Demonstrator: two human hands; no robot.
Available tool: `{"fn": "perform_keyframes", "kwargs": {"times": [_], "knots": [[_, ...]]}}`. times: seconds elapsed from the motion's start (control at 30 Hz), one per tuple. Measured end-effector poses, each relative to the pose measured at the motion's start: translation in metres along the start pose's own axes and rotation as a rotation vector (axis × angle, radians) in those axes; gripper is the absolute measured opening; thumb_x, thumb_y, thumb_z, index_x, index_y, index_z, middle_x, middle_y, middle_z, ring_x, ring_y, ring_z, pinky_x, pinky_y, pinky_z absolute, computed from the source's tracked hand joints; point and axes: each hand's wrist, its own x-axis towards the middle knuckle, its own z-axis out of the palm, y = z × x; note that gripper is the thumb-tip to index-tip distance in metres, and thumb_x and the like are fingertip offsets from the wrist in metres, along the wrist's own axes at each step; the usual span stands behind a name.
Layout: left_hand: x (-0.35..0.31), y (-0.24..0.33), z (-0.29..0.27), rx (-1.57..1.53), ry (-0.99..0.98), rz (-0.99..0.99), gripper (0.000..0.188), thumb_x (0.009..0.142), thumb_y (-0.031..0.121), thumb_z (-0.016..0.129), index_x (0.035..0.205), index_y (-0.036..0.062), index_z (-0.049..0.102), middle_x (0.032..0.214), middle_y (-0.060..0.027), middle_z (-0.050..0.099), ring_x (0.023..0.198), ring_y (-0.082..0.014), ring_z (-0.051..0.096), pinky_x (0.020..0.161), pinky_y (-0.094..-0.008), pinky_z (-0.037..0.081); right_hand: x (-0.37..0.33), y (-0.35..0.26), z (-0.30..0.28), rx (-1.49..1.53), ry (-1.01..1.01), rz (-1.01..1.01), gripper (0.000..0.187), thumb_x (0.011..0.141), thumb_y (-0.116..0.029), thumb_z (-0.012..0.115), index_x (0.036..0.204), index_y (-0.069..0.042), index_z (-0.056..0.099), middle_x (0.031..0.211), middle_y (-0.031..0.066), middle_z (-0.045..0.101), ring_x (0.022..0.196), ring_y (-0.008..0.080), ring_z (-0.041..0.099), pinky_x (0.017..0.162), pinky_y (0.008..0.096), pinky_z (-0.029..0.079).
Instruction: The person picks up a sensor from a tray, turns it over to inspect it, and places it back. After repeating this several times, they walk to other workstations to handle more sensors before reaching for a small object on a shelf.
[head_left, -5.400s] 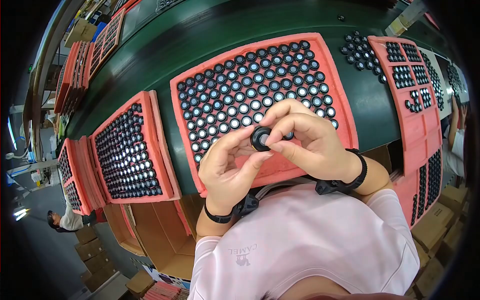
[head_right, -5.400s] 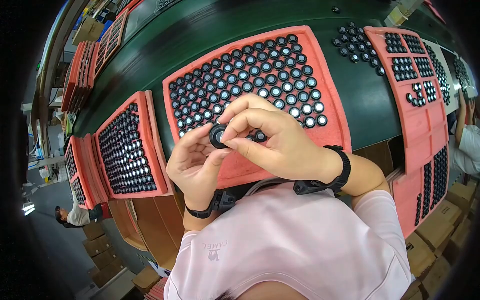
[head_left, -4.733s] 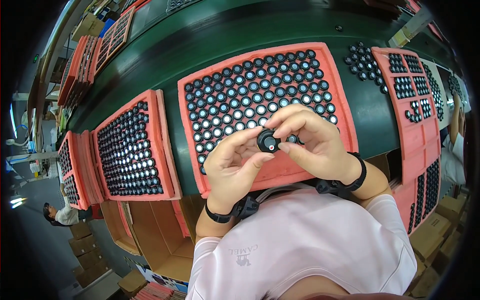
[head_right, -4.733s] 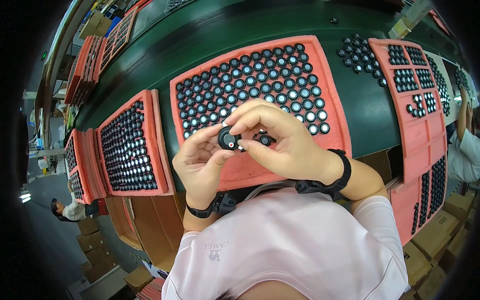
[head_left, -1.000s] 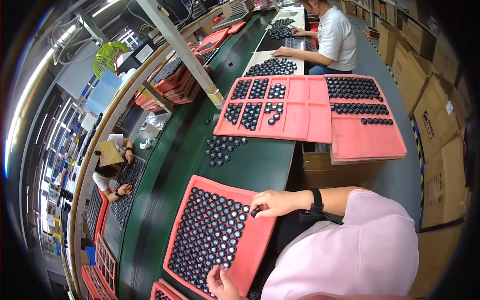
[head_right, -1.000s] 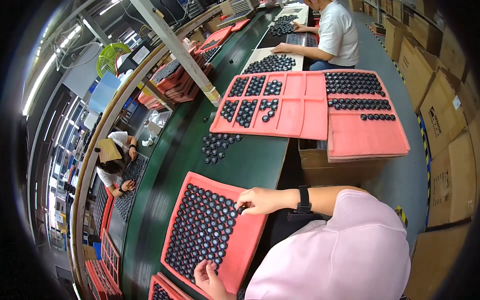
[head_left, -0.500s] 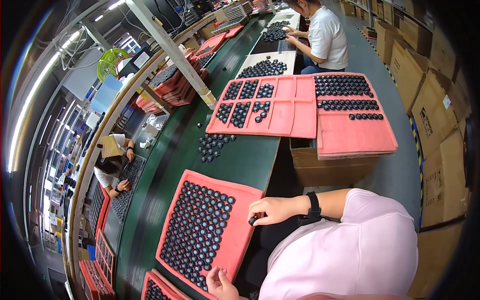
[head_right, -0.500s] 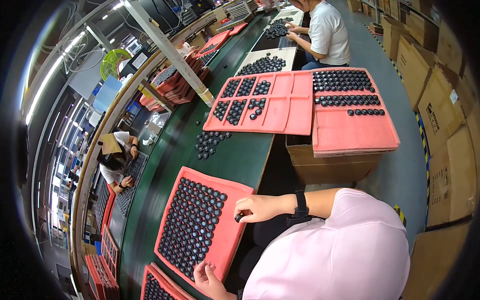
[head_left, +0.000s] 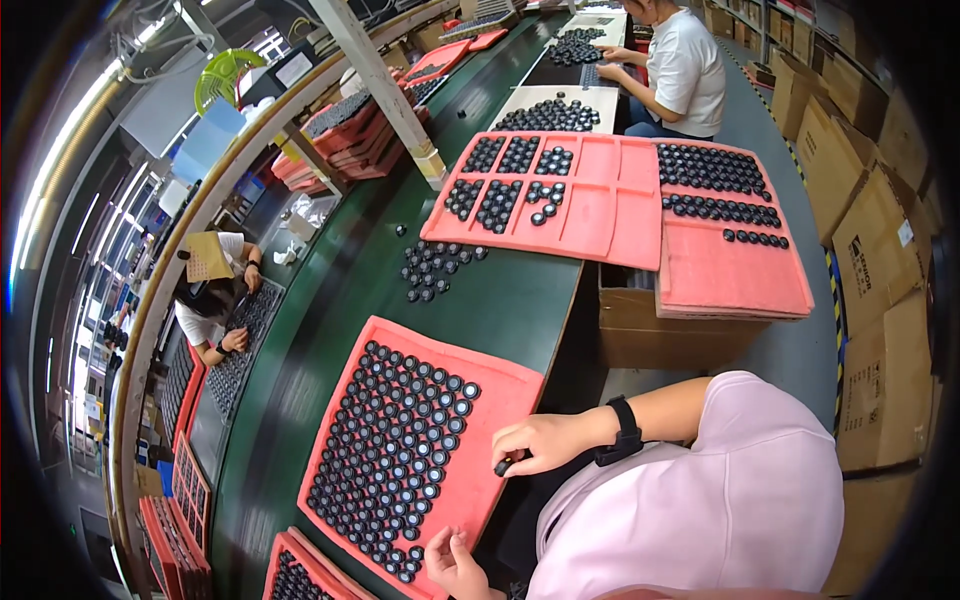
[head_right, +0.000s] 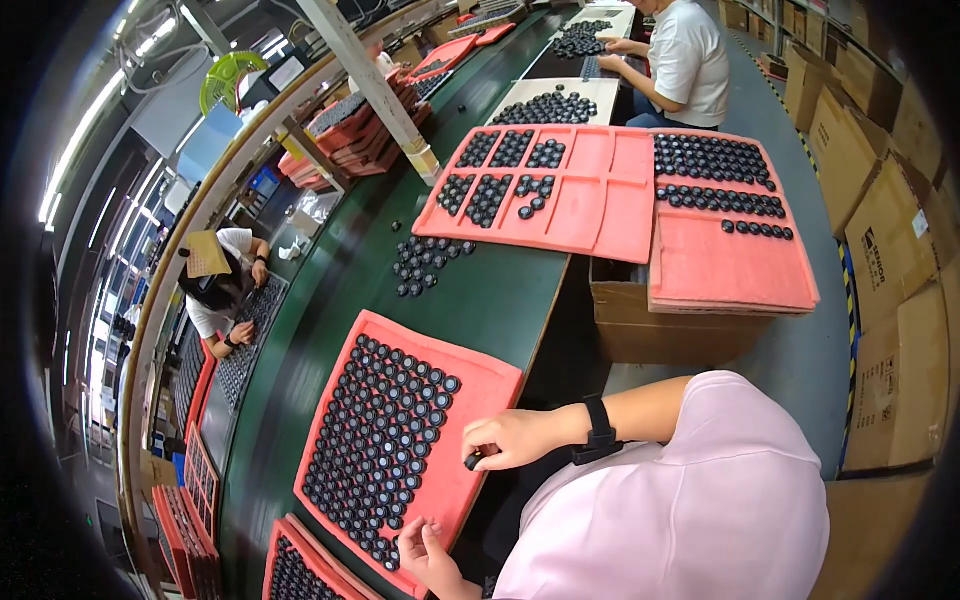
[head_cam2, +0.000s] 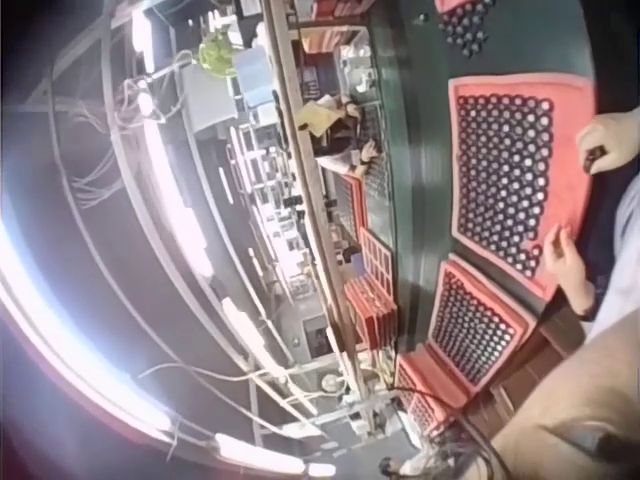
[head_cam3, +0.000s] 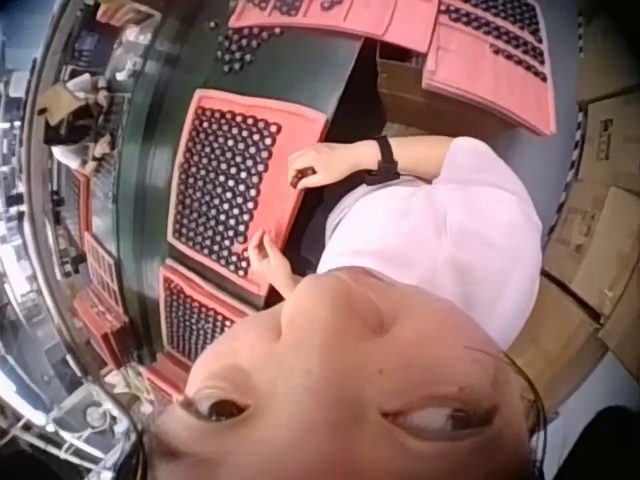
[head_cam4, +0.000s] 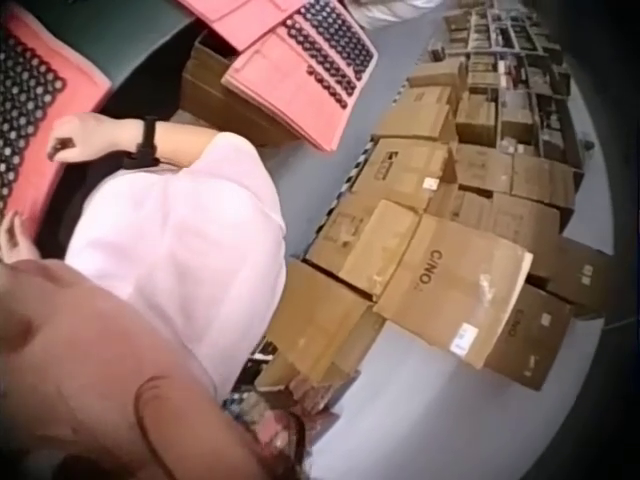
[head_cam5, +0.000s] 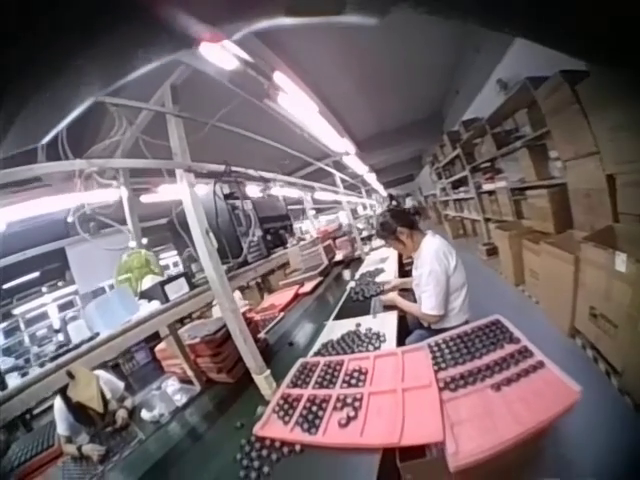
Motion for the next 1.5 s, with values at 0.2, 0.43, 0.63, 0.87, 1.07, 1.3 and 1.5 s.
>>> {"fn": "perform_keyframes", "kwargs": {"times": [0.2,0.43,0.63,0.87,1.07,1.3,1.5], "knots": [[0.023,0.011,0.001,0.031,0.008,0.118,0.014,0.088,-0.004,0.056,0.103,-0.0053,0.058,0.097,-0.0104,0.061,0.086,-0.0143,0.060,0.078,-0.0250,0.050,0.051,-0.006,0.019,0.085,-0.069,-0.202,0.018,0.082,-0.008,0.068,0.099,-0.002,0.061,0.096,0.0102,0.061,0.087,0.0243,0.061,0.075,0.0327,0.051],[0.057,0.037,0.012,-0.091,-0.065,0.202,0.024,0.081,-0.002,0.065,0.105,-0.0047,0.060,0.101,-0.0113,0.060,0.090,-0.0178,0.060,0.083,-0.0289,0.050,0.096,-0.005,0.034,0.144,-0.002,-0.296,0.023,0.077,-0.002,0.072,0.098,-0.003,0.065,0.099,0.0131,0.061,0.090,0.0242,0.061,0.077,0.0334,0.050],[0.052,0.017,0.010,-0.046,-0.098,0.185,0.037,0.077,0.010,0.074,0.108,-0.0044,0.061,0.103,-0.0136,0.060,0.091,-0.0210,0.061,0.081,-0.0308,0.050,0.097,0.008,0.053,0.122,-0.018,-0.316,0.024,0.076,0.000,0.072,0.099,-0.005,0.066,0.104,0.0122,0.059,0.089,0.0235,0.060,0.075,0.0327,0.050],[0.057,0.011,0.011,0.024,-0.190,0.232,0.042,0.073,0.012,0.077,0.108,-0.0038,0.060,0.102,-0.0151,0.061,0.089,-0.0243,0.061,0.079,-0.0323,0.051,0.097,0.016,0.052,0.044,-0.052,-0.396,0.027,0.076,0.003,0.071,0.100,-0.006,0.065,0.107,0.0130,0.057,0.093,0.0239,0.058,0.077,0.0335,0.049],[0.054,0.010,0.012,0.011,-0.204,0.273,0.045,0.072,0.009,0.077,0.110,-0.0050,0.058,0.106,-0.0124,0.057,0.097,-0.0213,0.056,0.085,-0.0324,0.045,0.088,0.016,0.058,0.090,0.008,-0.335,0.037,0.075,0.004,0.070,0.109,-0.006,0.060,0.109,0.0146,0.057,0.095,0.0245,0.057,0.081,0.0344,0.047],[0.053,0.009,0.011,0.029,-0.185,0.272,0.046,0.069,0.004,0.077,0.110,-0.0046,0.058,0.105,-0.0109,0.057,0.098,-0.0212,0.055,0.085,-0.0320,0.045,0.087,0.023,0.050,0.191,-0.067,-0.183,0.037,0.077,0.003,0.067,0.112,-0.002,0.057,0.106,0.0134,0.058,0.093,0.0241,0.057,0.080,0.0334,0.048],[0.055,0.008,0.010,0.041,-0.164,0.269,0.046,0.068,0.001,0.077,0.110,-0.0037,0.058,0.105,-0.0106,0.057,0.097,-0.0210,0.055,0.085,-0.0321,0.045,0.086,0.026,0.051,0.426,-0.136,0.002,0.030,0.080,0.000,0.066,0.108,0.000,0.057,0.104,0.0138,0.059,0.096,0.0232,0.056,0.082,0.0342,0.047]]}}
